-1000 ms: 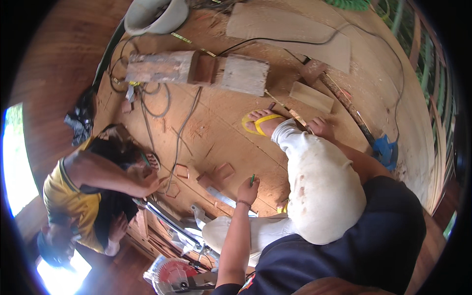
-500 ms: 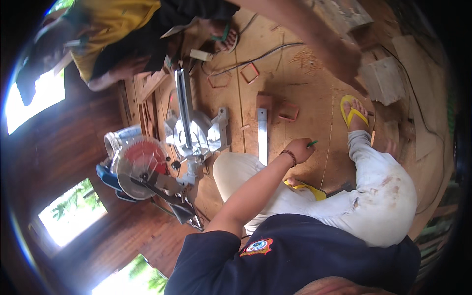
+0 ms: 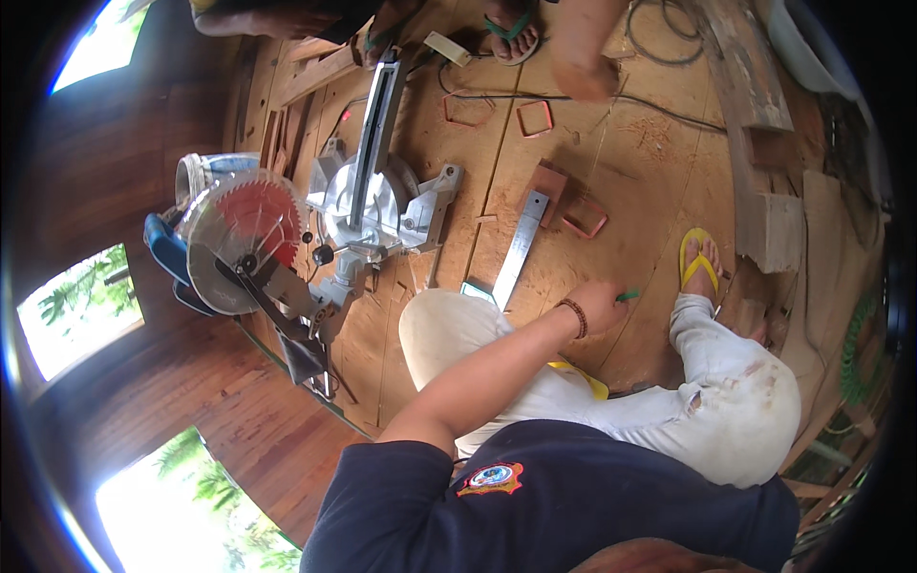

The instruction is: The person measures and marks small wooden pieces using a try square and a pencil. They sit on the floor, align the square on each piece, and draw lines to indicate cut positions. Another person is visible in the background operating a miter saw.

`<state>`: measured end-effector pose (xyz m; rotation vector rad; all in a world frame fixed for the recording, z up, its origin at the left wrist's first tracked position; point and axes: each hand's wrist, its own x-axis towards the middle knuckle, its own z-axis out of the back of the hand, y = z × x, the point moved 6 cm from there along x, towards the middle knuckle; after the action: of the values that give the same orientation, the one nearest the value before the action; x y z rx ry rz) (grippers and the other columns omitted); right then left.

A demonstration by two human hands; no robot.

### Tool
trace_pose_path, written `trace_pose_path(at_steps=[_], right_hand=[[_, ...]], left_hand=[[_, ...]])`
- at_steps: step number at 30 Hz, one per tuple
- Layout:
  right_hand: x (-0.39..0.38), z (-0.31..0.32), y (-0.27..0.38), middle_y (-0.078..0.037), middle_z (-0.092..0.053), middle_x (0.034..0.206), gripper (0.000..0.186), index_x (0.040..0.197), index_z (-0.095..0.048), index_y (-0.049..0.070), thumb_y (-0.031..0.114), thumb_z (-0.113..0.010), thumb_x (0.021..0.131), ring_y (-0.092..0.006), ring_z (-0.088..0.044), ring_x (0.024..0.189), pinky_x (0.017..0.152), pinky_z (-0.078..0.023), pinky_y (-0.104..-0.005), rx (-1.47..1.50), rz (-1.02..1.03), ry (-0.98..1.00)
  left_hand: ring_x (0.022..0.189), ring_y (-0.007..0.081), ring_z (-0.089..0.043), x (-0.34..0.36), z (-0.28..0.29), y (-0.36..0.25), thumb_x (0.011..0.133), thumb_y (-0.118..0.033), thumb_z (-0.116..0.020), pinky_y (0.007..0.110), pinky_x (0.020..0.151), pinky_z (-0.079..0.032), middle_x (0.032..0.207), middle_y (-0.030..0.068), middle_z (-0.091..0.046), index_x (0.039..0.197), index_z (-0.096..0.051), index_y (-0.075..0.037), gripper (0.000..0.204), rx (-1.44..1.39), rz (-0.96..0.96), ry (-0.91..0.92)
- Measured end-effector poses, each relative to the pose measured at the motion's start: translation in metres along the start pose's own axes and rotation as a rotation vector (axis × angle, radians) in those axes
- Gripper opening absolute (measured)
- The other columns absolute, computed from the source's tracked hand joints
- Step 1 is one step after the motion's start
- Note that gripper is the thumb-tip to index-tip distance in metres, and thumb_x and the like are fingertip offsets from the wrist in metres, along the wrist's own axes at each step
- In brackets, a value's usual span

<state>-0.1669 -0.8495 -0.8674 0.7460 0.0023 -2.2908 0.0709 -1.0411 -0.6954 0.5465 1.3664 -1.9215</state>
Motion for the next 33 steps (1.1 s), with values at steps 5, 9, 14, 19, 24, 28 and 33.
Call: trace_pose_path(at_steps=[5, 9, 14, 19, 24, 28, 33], right_hand=[[-0.02, 0.046, -0.025, -0.018, -0.062, 0.12, 0.058, 0.127, -0.055, 0.005, 0.017, -0.073, 0.073, -0.0322, -0.059, 0.116, 0.097, -0.047, -0.0401, 0.004, 0.044, 0.007], [-0.033, 0.126, -0.024, -0.019, -0.062, 0.121, 0.061, 0.129, -0.054, 0.004, 0.017, -0.074, 0.072, -0.032, -0.059, 0.117, 0.098, -0.046, -0.0399, 0.059, 0.091, -0.004], [-0.02, 0.219, 0.073, -0.021, -0.06, 0.126, 0.07, 0.134, -0.05, 0.004, 0.017, -0.075, 0.071, -0.0317, -0.058, 0.12, 0.1, -0.046, -0.0394, 0.22, 0.286, 0.118], [0.029, 0.252, 0.232, -0.024, -0.058, 0.13, 0.084, 0.142, -0.04, 0.002, 0.019, -0.078, 0.069, -0.0325, -0.056, 0.125, 0.105, -0.043, -0.0387, 0.15, 0.588, 0.275], [0.093, 0.204, 0.374, -0.021, -0.059, 0.128, 0.083, 0.142, -0.041, 0.0, 0.022, -0.079, 0.072, -0.0288, -0.057, 0.119, 0.101, -0.044, -0.0376, 0.05, 0.726, 0.648], [0.131, 0.138, 0.471, -0.018, -0.062, 0.125, 0.077, 0.139, -0.049, 0.003, 0.021, -0.077, 0.07, -0.0246, -0.059, 0.113, 0.097, -0.046, -0.0345, -0.11, 0.906, 0.81], [0.133, 0.058, 0.532, -0.018, -0.063, 0.124, 0.074, 0.137, -0.05, 0.005, 0.024, -0.074, 0.07, -0.0292, -0.061, 0.112, 0.097, -0.047, -0.036, -0.228, 1.095, 0.795]], left_hand=[[0.088, 0.042, -0.066, -0.012, 0.009, -0.008, 0.087, -0.029, -0.058, 0.05, 0.082, -0.052, 0.091, 0.0232, -0.069, 0.097, -0.07, -0.006, 0.028, -0.045, -0.032, -0.06], [0.086, 0.0414, -0.066, -0.023, 0.023, -0.024, 0.088, -0.028, -0.059, 0.05, 0.078, -0.052, 0.088, 0.0225, -0.069, 0.099, -0.067, -0.005, 0.027, -0.074, -0.067, -0.108], [0.082, 0.0414, -0.066, -0.045, 0.051, -0.045, 0.087, -0.027, -0.06, 0.051, 0.075, -0.052, 0.084, 0.0217, -0.068, 0.096, -0.066, -0.006, 0.024, -0.173, -0.113, -0.242], [0.079, 0.0405, -0.066, -0.068, 0.074, -0.047, 0.088, -0.028, -0.06, 0.051, 0.072, -0.052, 0.082, 0.0198, -0.068, 0.092, -0.064, -0.006, 0.023, -0.275, -0.132, -0.424], [0.078, 0.0392, -0.066, -0.079, 0.093, -0.037, 0.089, -0.026, -0.058, 0.05, 0.069, -0.053, 0.083, 0.018, -0.068, 0.094, -0.064, -0.008, 0.02, -0.42, -0.043, -0.658], [0.08, 0.0362, -0.067, -0.088, 0.084, -0.057, 0.087, -0.022, -0.061, 0.047, 0.068, -0.054, 0.086, 0.0152, -0.068, 0.102, -0.064, -0.01, 0.019, -0.491, -0.056, -0.671], [0.08, 0.0342, -0.068, -0.095, 0.061, -0.071, 0.086, -0.02, -0.061, 0.046, 0.069, -0.054, 0.089, 0.0138, -0.069, 0.11, -0.063, -0.011, 0.025, -0.571, -0.034, -0.673]])
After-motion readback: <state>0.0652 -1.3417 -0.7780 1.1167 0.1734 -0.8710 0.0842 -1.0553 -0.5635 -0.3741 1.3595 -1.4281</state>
